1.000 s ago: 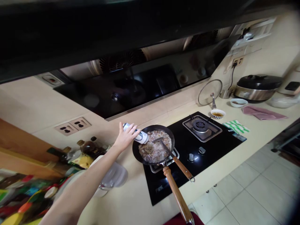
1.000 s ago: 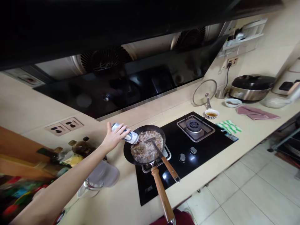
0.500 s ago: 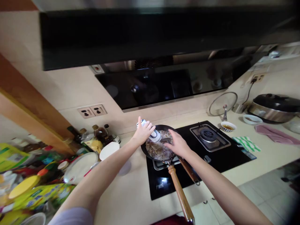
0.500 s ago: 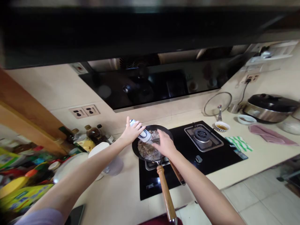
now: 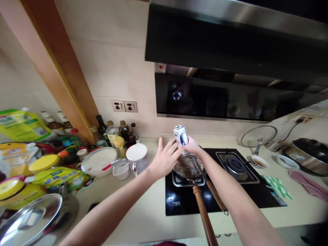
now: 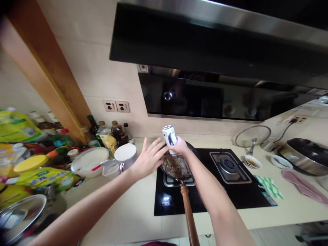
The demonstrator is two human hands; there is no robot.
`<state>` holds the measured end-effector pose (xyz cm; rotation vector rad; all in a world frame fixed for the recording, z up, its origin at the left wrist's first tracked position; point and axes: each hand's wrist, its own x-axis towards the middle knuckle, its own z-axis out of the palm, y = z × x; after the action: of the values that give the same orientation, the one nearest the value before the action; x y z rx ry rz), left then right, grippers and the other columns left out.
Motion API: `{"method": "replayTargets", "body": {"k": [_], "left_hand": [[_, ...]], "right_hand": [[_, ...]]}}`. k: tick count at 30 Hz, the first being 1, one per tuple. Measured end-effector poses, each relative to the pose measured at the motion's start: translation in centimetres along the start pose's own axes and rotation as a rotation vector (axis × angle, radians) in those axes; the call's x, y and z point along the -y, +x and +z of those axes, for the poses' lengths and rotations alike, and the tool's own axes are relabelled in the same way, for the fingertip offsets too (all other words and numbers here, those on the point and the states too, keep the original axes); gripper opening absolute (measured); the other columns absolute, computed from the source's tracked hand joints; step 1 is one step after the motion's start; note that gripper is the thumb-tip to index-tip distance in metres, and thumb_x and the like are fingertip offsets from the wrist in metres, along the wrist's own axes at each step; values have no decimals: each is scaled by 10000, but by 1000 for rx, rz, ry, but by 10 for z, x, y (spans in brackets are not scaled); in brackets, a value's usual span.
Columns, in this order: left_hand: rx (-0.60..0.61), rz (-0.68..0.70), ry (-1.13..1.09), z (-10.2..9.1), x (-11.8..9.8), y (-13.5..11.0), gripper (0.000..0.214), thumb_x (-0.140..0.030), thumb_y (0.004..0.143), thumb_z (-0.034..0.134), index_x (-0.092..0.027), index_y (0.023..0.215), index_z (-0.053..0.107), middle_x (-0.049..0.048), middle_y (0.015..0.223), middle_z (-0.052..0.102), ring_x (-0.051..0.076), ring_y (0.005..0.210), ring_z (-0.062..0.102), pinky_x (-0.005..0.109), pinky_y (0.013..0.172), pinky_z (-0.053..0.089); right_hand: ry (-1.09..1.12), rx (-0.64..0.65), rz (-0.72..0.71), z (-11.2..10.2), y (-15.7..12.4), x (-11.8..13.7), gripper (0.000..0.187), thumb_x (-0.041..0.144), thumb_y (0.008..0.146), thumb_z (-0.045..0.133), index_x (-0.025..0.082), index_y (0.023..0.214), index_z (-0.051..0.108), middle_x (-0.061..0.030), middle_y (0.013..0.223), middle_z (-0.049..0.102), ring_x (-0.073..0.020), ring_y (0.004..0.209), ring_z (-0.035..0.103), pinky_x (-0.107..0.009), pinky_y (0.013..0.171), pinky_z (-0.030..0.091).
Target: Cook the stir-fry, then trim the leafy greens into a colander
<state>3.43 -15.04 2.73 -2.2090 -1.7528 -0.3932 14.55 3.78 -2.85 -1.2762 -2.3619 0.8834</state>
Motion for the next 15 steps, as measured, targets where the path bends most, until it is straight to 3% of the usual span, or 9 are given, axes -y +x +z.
{"method": "replayTargets", "body": {"k": [2,5,9,12,15], "left_hand": [[29,-8,-158,4,-8,-52,510,-219,830,469,-221,1325,344,92,1354,419,263,1324,225,613,1060,65],[133,-107,-407,30,-20,-140,475,-221,833,452,-241,1300,374,83,1298,485,233,1266,355,532,1068,224],[156,-486,-620,73,-31,-247,466,-252,797,511,-279,1250,406,71,1208,565,206,1115,530,381,963,439],[111,-680,-732,91,-35,-301,483,-236,772,532,-307,1234,409,44,1124,621,179,989,610,277,827,525],[103,-749,-805,95,-32,-326,461,-223,760,534,-326,1200,439,12,1032,660,166,918,636,250,770,539]], "right_hand": [[36,-22,50,0,5,-2,689,475,483,762,168,1060,545,-97,1015,655,-248,901,613,-324,734,481],[90,-45,118,0,11,0,658,459,462,781,173,1018,576,-103,1013,660,-252,881,619,-342,720,496],[189,-39,208,2,19,2,541,425,510,771,153,950,612,-111,971,680,-229,808,644,-319,662,523],[256,-35,270,4,21,2,464,366,550,761,140,931,623,-114,960,688,-214,779,654,-298,631,534],[291,-58,321,5,18,5,430,331,579,752,140,941,619,-122,979,686,-218,784,657,-291,612,539]]}}
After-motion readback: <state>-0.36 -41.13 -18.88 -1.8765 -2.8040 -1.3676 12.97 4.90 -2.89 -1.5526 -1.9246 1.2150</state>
